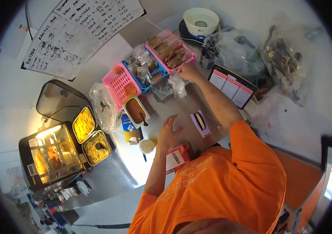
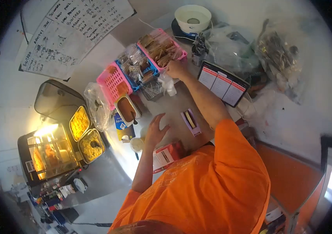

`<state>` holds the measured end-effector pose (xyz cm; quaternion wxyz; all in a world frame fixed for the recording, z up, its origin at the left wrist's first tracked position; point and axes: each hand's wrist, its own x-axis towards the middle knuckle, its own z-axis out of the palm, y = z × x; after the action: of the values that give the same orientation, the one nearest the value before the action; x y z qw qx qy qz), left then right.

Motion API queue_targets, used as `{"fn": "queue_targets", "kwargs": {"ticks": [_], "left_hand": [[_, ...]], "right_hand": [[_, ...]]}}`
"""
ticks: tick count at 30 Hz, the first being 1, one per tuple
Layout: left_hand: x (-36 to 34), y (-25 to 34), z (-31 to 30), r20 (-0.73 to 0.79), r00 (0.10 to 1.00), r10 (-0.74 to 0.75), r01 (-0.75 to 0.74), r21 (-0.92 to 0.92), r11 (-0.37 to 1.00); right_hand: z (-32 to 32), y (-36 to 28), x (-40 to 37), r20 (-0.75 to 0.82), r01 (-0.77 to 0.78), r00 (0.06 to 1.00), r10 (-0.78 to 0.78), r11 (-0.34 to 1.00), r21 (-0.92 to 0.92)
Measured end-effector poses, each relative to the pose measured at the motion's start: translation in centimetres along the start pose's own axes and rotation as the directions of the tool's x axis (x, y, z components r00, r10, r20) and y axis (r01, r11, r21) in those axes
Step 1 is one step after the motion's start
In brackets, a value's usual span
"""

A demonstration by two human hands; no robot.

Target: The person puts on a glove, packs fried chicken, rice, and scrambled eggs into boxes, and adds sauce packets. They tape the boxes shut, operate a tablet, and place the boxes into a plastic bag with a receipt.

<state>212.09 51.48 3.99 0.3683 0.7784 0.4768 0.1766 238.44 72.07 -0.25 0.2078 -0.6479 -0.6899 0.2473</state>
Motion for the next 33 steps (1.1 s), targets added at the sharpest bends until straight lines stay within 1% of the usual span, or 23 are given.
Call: {"fn": "queue_targets", "kwargs": {"ticks": [2, 3, 6, 7, 8, 9, 10, 11, 12, 13, 15, 16, 18, 19, 22, 25, 26, 27, 28, 29, 31, 32, 33], "left_hand": [[3.7, -0.3, 0.7, -0.024, 0.998, 0.055, -0.052, 0.109, 0.993], [5.9, 0.4, 1.0, -0.067, 0.994, 0.084, -0.072, 0.170, 0.983], [13.0, 2.1, 3.0, -0.168, 0.974, 0.154, -0.085, 0.360, 0.929], [14.5, 2.2, 3.9, -0.193, 0.966, 0.172, -0.077, 0.420, 0.904], [15.4, 2.0, 4.6, -0.185, 0.978, 0.098, -0.003, 0.458, 0.889], [16.2, 1.5, 5.4, -0.179, 0.984, 0.023, 0.070, 0.496, 0.866], [16.8, 0.8, 6.2, -0.176, 0.983, -0.053, 0.140, 0.532, 0.835], [17.3, -0.2, 6.8, -0.193, 0.980, -0.051, 0.153, 0.565, 0.810], [17.4, -1.3, 7.6, -0.207, 0.977, -0.051, 0.167, 0.598, 0.784], [17.4, -1.9, 8.1, -0.218, 0.975, -0.050, 0.180, 0.630, 0.755], [17.2, -2.3, 8.0, -0.238, 0.971, -0.029, 0.172, 0.607, 0.776], [17.2, -2.5, 8.0, -0.252, 0.968, -0.017, 0.168, 0.593, 0.787], [17.1, -2.6, 8.2, -0.309, 0.951, 0.026, 0.163, 0.570, 0.806], [16.9, -2.9, 8.4, -0.337, 0.940, 0.045, 0.162, 0.559, 0.813], [16.6, -3.5, 8.3, -0.317, 0.948, 0.021, 0.152, 0.512, 0.845], [16.5, -2.2, 7.8, -0.307, 0.951, -0.026, 0.180, 0.485, 0.856], [16.9, -1.9, 7.3, -0.302, 0.953, -0.006, 0.169, 0.519, 0.838], [17.0, -1.8, 7.0, -0.292, 0.956, 0.005, 0.163, 0.550, 0.819], [16.5, -1.4, 6.9, -0.279, 0.960, 0.011, 0.159, 0.578, 0.800], [16.3, -0.4, 6.4, -0.342, 0.940, 0.023, 0.171, 0.526, 0.833], [16.0, 1.6, 5.1, -0.471, 0.881, 0.047, 0.178, 0.421, 0.890], [15.6, 1.3, 4.8, -0.365, 0.920, -0.145, 0.062, -0.229, 0.971], [14.6, 0.8, 4.7, -0.157, 0.963, -0.219, 0.011, -0.789, 0.615]], "right_hand": [[-0.6, 1.2, 0.2, -0.027, 0.015, 1.000, -0.007, 0.949, 0.316], [-0.8, 1.8, 0.5, -0.063, 0.090, 0.995, -0.073, 0.938, 0.336], [-0.4, 3.6, 2.1, -0.024, 0.079, 0.997, -0.080, 0.819, 0.568], [-1.3, 2.7, 2.0, -0.024, 0.020, 1.000, -0.002, 0.626, 0.779], [-2.1, 1.8, 1.8, -0.001, -0.028, 0.997, 0.076, 0.377, 0.926], [-3.4, 0.9, 1.8, 0.045, -0.059, 0.988, 0.146, 0.094, 0.994], [-4.1, 1.1, 2.3, -0.023, -0.028, 0.990, 0.136, 0.361, 0.932], [-4.9, 1.4, 2.7, -0.088, 0.007, 0.990, 0.106, 0.601, 0.800], [-5.9, 1.4, 2.9, -0.140, 0.037, 0.988, 0.061, 0.793, 0.608], [-8.3, -1.7, 0.4, -0.096, -0.094, 0.989, 0.115, 0.976, 0.198], [-5.8, -1.1, 0.0, 0.112, -0.079, 0.989, 0.097, 0.985, -0.154], [-4.7, -0.8, -0.3, 0.213, -0.037, 0.971, 0.111, 0.945, -0.325], [-2.3, -0.6, -1.4, 0.031, 0.028, 0.999, -0.016, 0.906, -0.422], [-1.2, -0.4, -1.7, -0.053, 0.052, 0.995, -0.088, 0.881, -0.470], [0.9, -0.1, -1.0, -0.163, -0.257, 0.961, 0.222, 0.937, -0.238], [-0.2, 0.0, -0.7, -0.194, -0.226, 0.955, 0.223, 0.974, 0.006], [-1.0, -0.1, -0.5, -0.265, -0.096, 0.954, 0.140, 0.980, 0.172], [-2.2, -0.5, -0.7, -0.337, 0.044, 0.939, 0.072, 0.945, 0.325], [-3.4, -1.3, -1.3, -0.410, 0.183, 0.912, 0.025, 0.870, 0.458], [-5.4, -3.3, -2.4, -0.283, 0.103, 0.931, 0.230, 0.579, 0.809], [-6.3, -4.8, -4.8, -0.199, 0.132, 0.945, 0.261, 0.252, 0.959], [-6.5, -5.3, -6.0, -0.157, 0.143, 0.951, 0.267, 0.071, 0.987], [-6.0, -5.5, -7.4, -0.139, 0.109, 0.964, 0.225, 0.138, 0.984]]}}
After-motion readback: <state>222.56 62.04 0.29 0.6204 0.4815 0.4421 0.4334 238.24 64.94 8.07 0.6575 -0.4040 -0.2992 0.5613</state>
